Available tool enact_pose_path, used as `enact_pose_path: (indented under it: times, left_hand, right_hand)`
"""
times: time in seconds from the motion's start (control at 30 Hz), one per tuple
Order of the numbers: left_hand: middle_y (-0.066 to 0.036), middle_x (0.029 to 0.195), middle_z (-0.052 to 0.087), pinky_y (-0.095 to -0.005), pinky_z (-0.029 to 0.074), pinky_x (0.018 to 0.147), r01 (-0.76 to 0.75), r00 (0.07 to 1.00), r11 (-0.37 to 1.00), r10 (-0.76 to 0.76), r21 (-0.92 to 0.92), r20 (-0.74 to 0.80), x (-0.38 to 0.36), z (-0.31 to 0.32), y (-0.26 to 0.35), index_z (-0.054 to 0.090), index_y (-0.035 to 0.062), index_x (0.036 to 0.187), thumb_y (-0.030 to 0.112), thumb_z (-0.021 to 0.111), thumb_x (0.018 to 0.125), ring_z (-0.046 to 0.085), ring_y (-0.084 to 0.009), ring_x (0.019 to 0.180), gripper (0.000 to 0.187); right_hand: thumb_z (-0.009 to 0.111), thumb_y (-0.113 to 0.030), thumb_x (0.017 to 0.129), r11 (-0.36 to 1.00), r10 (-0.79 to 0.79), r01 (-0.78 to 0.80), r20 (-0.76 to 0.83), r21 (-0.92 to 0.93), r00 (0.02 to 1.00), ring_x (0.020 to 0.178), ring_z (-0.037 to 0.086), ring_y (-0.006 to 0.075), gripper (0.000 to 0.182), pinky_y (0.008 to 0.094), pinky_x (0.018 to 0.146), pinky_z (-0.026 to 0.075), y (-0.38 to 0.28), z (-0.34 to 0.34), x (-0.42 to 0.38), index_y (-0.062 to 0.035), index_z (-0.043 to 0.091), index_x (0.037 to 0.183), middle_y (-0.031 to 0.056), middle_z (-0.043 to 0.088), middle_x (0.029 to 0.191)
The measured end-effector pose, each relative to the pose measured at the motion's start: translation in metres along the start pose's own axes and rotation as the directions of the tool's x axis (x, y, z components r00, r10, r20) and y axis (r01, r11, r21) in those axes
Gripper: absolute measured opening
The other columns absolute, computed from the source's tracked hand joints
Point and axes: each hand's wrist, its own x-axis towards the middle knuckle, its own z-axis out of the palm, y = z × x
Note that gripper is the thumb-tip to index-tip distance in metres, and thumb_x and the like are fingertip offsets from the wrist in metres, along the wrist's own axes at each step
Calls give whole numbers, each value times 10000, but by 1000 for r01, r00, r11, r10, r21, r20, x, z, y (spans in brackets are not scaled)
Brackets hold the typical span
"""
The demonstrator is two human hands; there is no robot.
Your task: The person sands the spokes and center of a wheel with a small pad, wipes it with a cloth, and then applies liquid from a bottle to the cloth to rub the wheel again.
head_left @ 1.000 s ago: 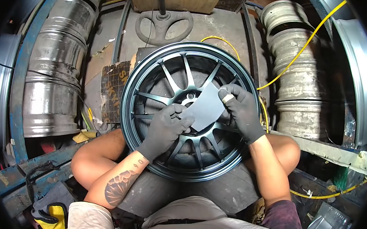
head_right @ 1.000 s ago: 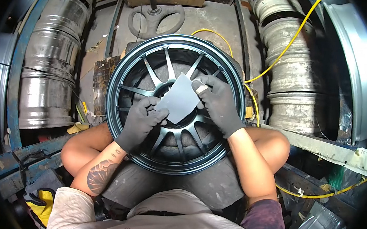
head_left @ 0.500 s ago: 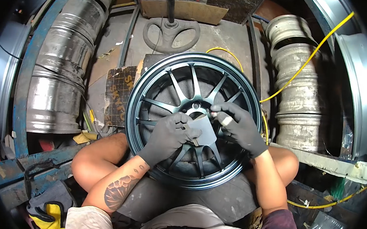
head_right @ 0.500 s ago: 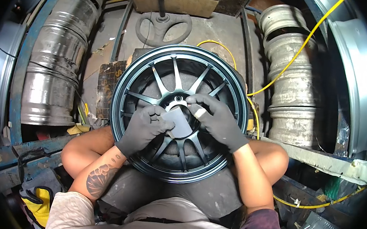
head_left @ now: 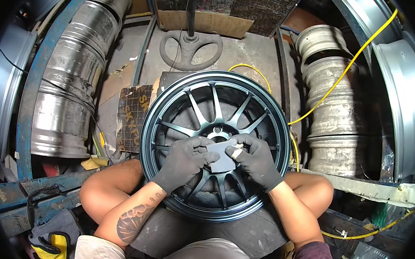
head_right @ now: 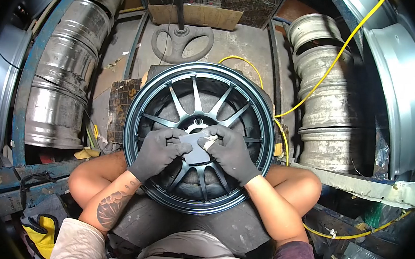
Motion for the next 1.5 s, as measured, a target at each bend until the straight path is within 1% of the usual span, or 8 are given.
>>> enact_pose_path:
  times: [0.47, 0.63, 0.83, 0.97, 1.17, 1.2, 1.33, 1.5]
  left_hand:
    - [-48, 954, 737, -217, 527, 755, 24, 999, 979, -32, -203, -35, 4, 4, -15, 701, -35, 1112, 75, 761, 941, 666, -68, 847, 212]
    - [-55, 970, 733, -251, 546, 805, 63, 998, 931, -56, -360, 31, 0, 3, -16, 687, -25, 1108, 119, 746, 969, 678, -93, 908, 208]
    - [-43, 883, 724, -302, 546, 776, -319, 946, 922, 323, 222, 16, -6, 4, 1, 730, 11, 948, 161, 741, 950, 680, -139, 829, 150]
    - [-68, 878, 736, -296, 544, 749, -236, 972, 965, 235, 118, 25, -8, -4, -7, 736, 5, 881, 129, 742, 925, 676, -121, 816, 132]
    - [-56, 982, 738, -272, 527, 857, -112, 993, 991, 113, -76, 22, -3, 3, -6, 752, -16, 1040, 161, 750, 963, 672, -107, 947, 194]
    - [-115, 1257, 668, -284, 505, 982, -128, 988, 988, 135, -81, 80, 0, 5, -7, 603, -15, 1388, 165, 729, 991, 652, -136, 1103, 453]
    - [-216, 1543, 392, -348, 490, 1082, 113, 992, 889, -79, -444, 94, -8, 14, -6, 111, 59, 1663, 112, 711, 989, 601, -240, 1264, 904]
    - [-219, 1540, 381, -389, 498, 1084, -224, 974, 942, 224, -249, -26, -8, 17, -11, 45, 62, 1668, -14, 687, 911, 539, -277, 1358, 995]
  right_hand:
    - [673, -302, 1031, 949, -237, 224, -32, -222, 971, 762, 597, 86, 338, 295, 703, 500, 3, 9, 1, 26, 754, 1042, 26, 675, 811]
    - [660, -276, 1023, 962, -64, 88, 99, -259, 993, 742, 655, 201, 301, 347, 711, 525, 6, -2, 0, 13, 743, 1048, 131, 718, 836]
    - [668, -219, 973, 871, -279, 337, 205, -357, 938, 803, 682, 393, 205, 439, 735, 531, 10, 18, -17, -44, 719, 1065, 207, 688, 876]
    - [693, -229, 954, 961, -71, 137, 264, -241, 962, 810, 685, 397, 213, 431, 722, 532, 3, 16, -17, -43, 717, 1055, 211, 688, 888]
    - [708, -174, 942, 731, -378, 405, 168, -550, 910, 742, 703, 315, 180, 382, 685, 533, 3, 19, -20, -30, 743, 1045, 146, 722, 836]
    - [715, -176, 934, 647, -449, 444, 161, -620, 879, 727, 689, 322, 172, 394, 674, 525, 6, 21, -20, -38, 738, 1035, 140, 701, 810]
    - [728, -226, 905, 382, -555, 483, 223, -788, 802, 738, 679, 337, 207, 436, 670, 526, 10, 24, -23, -76, 701, 1044, 128, 683, 827]
    - [748, -258, 910, 529, -438, 514, 301, -676, 847, 882, 705, 366, 389, 454, 780, 556, -27, 4, -18, -78, 681, 1248, 138, 722, 985]
